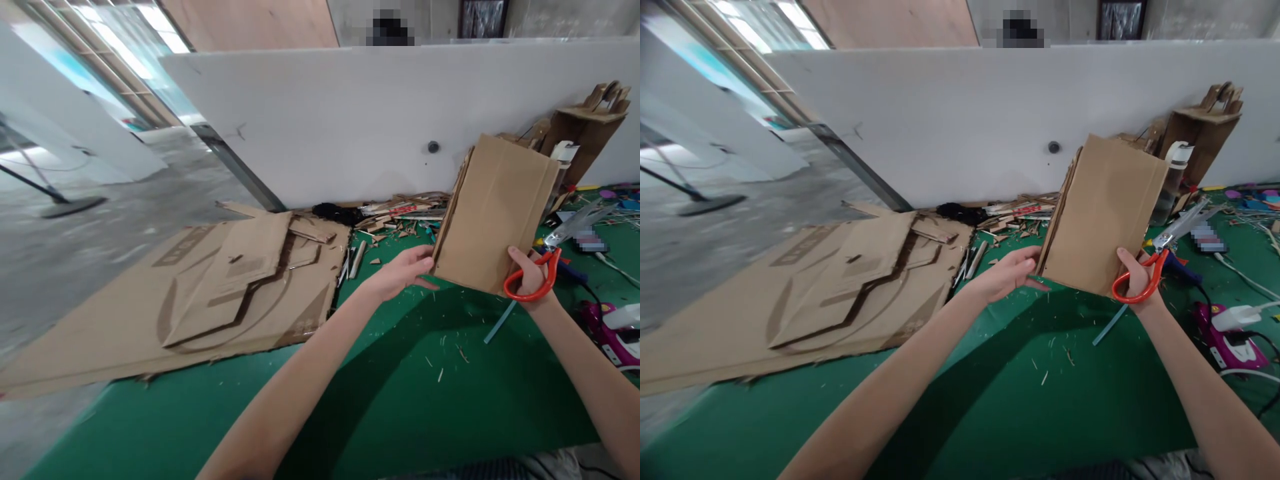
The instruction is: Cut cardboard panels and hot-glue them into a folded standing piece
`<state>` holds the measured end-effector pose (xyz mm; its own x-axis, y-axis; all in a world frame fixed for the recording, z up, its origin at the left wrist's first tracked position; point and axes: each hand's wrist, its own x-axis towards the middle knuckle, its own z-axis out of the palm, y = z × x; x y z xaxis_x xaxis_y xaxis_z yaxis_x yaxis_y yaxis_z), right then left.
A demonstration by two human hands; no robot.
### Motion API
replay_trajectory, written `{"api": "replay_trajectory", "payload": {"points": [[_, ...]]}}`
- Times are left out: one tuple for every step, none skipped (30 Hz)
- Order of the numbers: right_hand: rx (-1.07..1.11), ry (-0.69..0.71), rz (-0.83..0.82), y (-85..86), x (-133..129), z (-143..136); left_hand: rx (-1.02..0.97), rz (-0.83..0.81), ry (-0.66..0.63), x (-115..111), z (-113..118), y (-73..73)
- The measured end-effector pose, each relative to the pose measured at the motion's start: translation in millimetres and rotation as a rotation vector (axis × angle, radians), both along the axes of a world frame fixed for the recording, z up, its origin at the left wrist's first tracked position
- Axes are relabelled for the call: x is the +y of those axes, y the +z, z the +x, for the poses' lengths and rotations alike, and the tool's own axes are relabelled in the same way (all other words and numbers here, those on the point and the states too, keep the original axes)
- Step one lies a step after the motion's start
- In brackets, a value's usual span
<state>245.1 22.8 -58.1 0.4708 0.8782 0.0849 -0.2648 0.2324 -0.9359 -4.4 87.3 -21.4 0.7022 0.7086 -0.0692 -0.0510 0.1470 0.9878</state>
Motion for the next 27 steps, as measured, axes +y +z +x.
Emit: {"api": "replay_trajectory", "payload": {"points": [[0.004, 0.007, -0.009, -0.3, 0, 0, 0.03, 0.009, 0.062, -3, 1, 1.5], [0.012, 0.019, -0.021, -0.6, -1, -1, 0.053, 0.014, 0.141, -5, 3, 3.1], [0.02, 0.039, -0.033, -1.0, -1, -1, 0.064, 0.011, 0.223, -5, 6, 4.5], [0.027, 0.067, -0.042, -1.4, -2, -2, 0.059, -0.001, 0.287, -5, 9, 5.9], [0.029, 0.099, -0.05, -1.9, -3, -3, 0.035, -0.017, 0.326, -5, 11, 7.2], [0.028, 0.133, -0.058, -2.4, -4, -4, 0.003, -0.031, 0.342, -5, 13, 8.5], [0.022, 0.16, -0.067, -3.0, -4, -6, -0.034, -0.036, 0.345, -6, 14, 9.6], [0.014, 0.183, -0.076, -3.5, -5, -7, -0.07, -0.032, 0.345, -7, 15, 10.4], [0.008, 0.194, -0.086, -3.9, -5, -8, -0.104, -0.024, 0.343, -8, 15, 10.9], [0.005, 0.199, -0.097, -4.2, -6, -8, -0.13, -0.012, 0.343, -9, 16, 10.8], [0.006, 0.204, -0.109, -4.3, -6, -9, -0.147, 0.004, 0.348, -10, 16, 10.3], [0.008, 0.208, -0.116, -4.2, -6, -9, -0.156, 0.02, 0.359, -11, 17, 9.3], [0.008, 0.211, -0.12, -4.1, -5, -9, -0.165, 0.035, 0.373, -12, 18, 8.0], [0.005, 0.214, -0.121, -3.9, -5, -9, -0.177, 0.048, 0.392, -13, 19, 6.7], [-0.005, 0.219, -0.118, -3.7, -4, -8, -0.191, 0.059, 0.419, -13, 20, 5.5], [-0.02, 0.221, -0.109, -3.6, -3, -8, -0.209, 0.065, 0.452, -12, 21, 4.8], [-0.035, 0.218, -0.1, -3.6, -2, -7, -0.234, 0.065, 0.489, -12, 22, 4.4], [-0.046, 0.216, -0.091, -3.7, 0, -6, -0.264, 0.059, 0.53, -11, 23, 4.6], [-0.047, 0.216, -0.084, -3.9, 0, -6, -0.295, 0.049, 0.571, -9, 23, 5.0], [-0.036, 0.218, -0.079, -4.2, 1, -6, -0.328, 0.037, 0.613, -8, 23, 5.6], [-0.012, 0.226, -0.077, -4.4, 1, -8, -0.361, 0.026, 0.653, -8, 23, 6.0], [0.024, 0.241, -0.078, -4.7, 1, -10, -0.396, 0.014, 0.69, -8, 24, 5.9], [0.068, 0.261, -0.081, -4.9, 1, -13, -0.43, 0.003, 0.721, -10, 26, 5.2], [0.114, 0.28, -0.084, -5.1, 0, -17, -0.464, -0.008, 0.743, -12, 28, 3.6], [0.157, 0.293, -0.092, -5.3, -1, -21, -0.495, -0.017, 0.757, -15, 32, 1.2], [0.191, 0.305, -0.101, -5.8, -2, -26, -0.516, -0.025, 0.762, -20, 36, -1.9], [0.214, 0.314, -0.109, -6.6, -3, -29, -0.526, -0.032, 0.763, -24, 40, -5.6]]}}
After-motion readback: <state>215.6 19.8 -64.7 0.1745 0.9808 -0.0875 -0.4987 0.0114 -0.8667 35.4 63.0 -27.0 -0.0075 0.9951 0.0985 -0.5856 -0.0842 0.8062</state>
